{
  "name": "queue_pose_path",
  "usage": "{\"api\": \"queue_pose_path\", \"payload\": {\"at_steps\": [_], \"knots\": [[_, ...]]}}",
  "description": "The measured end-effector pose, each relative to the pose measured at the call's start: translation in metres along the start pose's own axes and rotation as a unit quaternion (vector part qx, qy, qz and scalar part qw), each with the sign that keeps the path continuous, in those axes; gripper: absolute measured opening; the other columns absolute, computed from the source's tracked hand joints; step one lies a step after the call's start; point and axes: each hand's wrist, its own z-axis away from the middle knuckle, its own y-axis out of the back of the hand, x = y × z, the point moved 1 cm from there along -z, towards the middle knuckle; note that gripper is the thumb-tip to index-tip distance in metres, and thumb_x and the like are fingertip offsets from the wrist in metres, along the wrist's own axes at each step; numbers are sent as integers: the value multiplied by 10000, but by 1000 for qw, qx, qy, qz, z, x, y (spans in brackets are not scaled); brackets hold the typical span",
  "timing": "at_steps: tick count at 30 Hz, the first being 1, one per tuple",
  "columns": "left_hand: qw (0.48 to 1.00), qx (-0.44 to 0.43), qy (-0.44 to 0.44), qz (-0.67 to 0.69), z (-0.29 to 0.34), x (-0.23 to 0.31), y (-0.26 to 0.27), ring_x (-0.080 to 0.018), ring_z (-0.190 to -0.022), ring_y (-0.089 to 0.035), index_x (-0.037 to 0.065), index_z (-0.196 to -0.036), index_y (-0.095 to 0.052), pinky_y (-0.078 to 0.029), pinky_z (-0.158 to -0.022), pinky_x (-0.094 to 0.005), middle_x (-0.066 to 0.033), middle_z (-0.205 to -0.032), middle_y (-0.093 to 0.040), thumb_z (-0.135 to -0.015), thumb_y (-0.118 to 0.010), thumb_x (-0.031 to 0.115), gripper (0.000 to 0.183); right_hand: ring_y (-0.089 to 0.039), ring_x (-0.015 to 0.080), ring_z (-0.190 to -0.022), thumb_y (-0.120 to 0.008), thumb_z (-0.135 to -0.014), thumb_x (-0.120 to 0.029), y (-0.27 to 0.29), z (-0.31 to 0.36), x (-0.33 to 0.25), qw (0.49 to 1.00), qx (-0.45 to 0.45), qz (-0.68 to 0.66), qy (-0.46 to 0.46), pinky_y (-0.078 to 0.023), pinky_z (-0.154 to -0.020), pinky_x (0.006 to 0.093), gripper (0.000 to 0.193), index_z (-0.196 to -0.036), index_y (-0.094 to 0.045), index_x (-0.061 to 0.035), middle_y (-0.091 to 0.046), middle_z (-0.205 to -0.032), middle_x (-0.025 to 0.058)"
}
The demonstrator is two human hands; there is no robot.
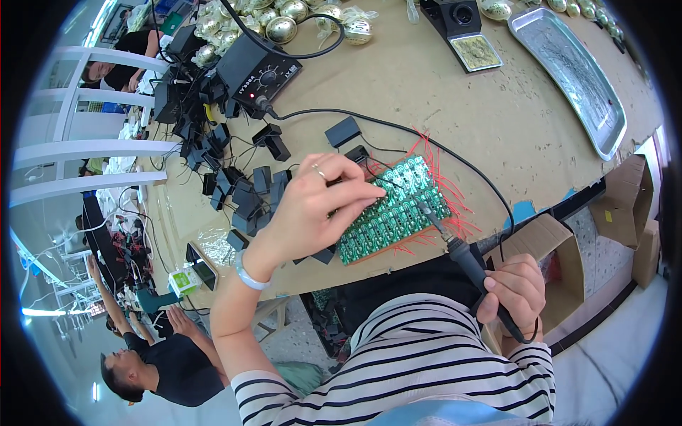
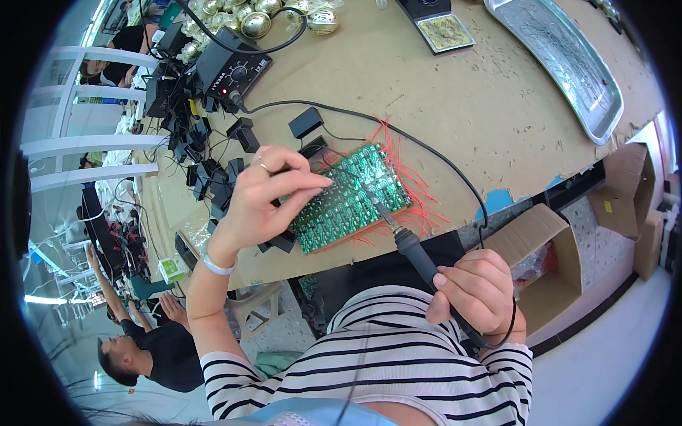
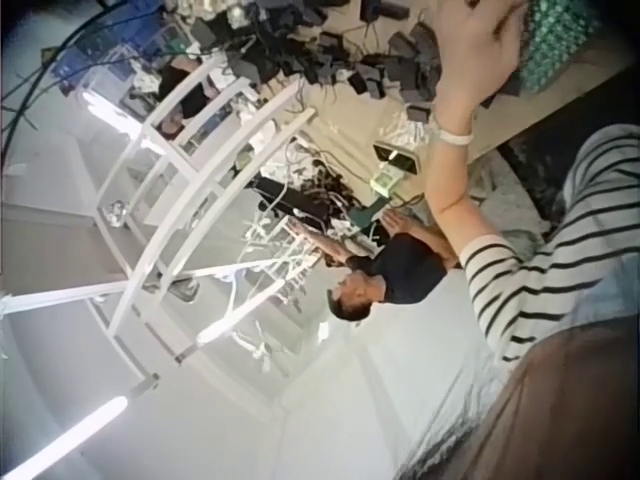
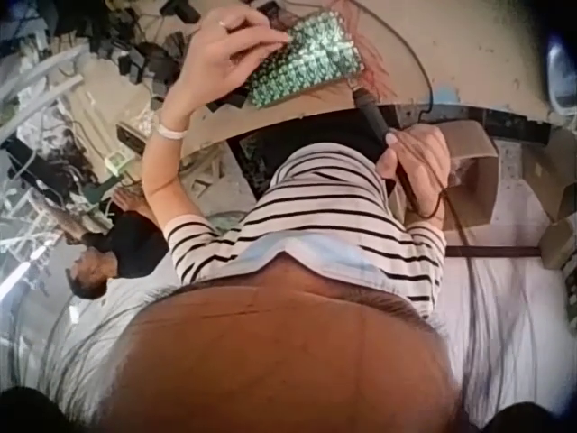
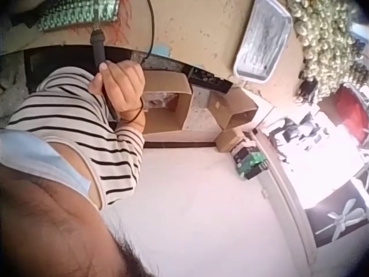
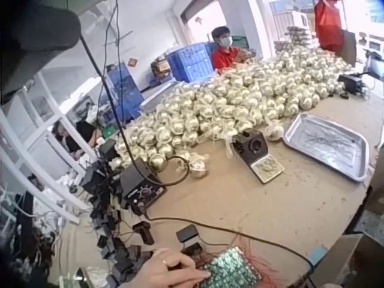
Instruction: Soldering wires and components onto a green printed circuit board at a workbench.
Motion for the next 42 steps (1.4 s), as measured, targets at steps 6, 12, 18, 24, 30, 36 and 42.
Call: {"api": "queue_pose_path", "payload": {"at_steps": [6, 12, 18, 24, 30, 36, 42], "knots": [[995, -18, -48, -85, -1, 0, -22, -232, -884, -593, 80, -905, -680, -405, -933, -402, -36, -896, -606, -790, -745, 35, 140, -604, 196, -586, -673, -829, -46, -5, 2, 4, 999, -19, -19, 30, -520, -547, 317, 103, -899, -653, 26, -666, -783, 85], [992, -39, -31, -117, -1, 2, -24, -265, -918, -600, 69, -922, -671, -421, -976, -434, -47, -900, -620, -791, -747, 45, 154, -591, 196, -578, -669, -799, -26, -14, -3, 10, 998, -21, -33, 42, -513, -538, 316, 102, -878, -664, 37, -655, -770, 89], [994, -13, -23, -103, -1, 0, -26, -248, -900, -606, 73, -910, -665, -427, -977, -439, -40, -880, -620, -786, -739, 48, 147, -592, 203, -584, -671, -793, -13, -17, -2, 12, 998, -24, -33, 44, -511, -536, 319, 99, -877, -661, 39, -655, -776, 89], [993, 9, -17, -114, -3, -1, -28, -223, -884, -614, 81, -878, -662, -433, -998, -454, -27, -875, -629, -773, -747, 55, 137, -601, 208, -604, -676, -784, -3, -14, -6, 12, 999, -12, -24, 23, -523, -563, 320, 124, -902, -657, 33, -660, -808, 87], [993, 10, -40, -112, -1, -3, -35, -237, -878, -597, 71, -873, -653, -400, -1001, -447, -43, -866, -598, -773, -748, 78, 138, -597, 206, -605, -671, -771, 13, -20, -5, 14, 999, -22, -35, 17, -517, -559, 322, 120, -889, -662, 32, -659, -805, 86], [991, 8, -46, -124, -1, -4, -35, -222, -872, -599, 69, -869, -652, -405, -1009, -456, -39, -863, -598, -766, -755, 82, 146, -582, 194, -579, -667, -764, 7, -24, -7, 14, 999, -18, -23, 43, -507, -545, 309, 87, -847, -666, 34, -649, -761, 86], [983, 5, -60, -171, -5, 4, -35, -212, -839, -594, 76, -844, -649, -432, -1014, -472, -25, -844, -607, -723, -766, 54, 170, -608, 190, -600, -681, -813, -50, -23, -13, 9, 978, -70, 45, 191, -526, -565, 313, 86, -835, -642, 24, -666, -750, 102]]}}
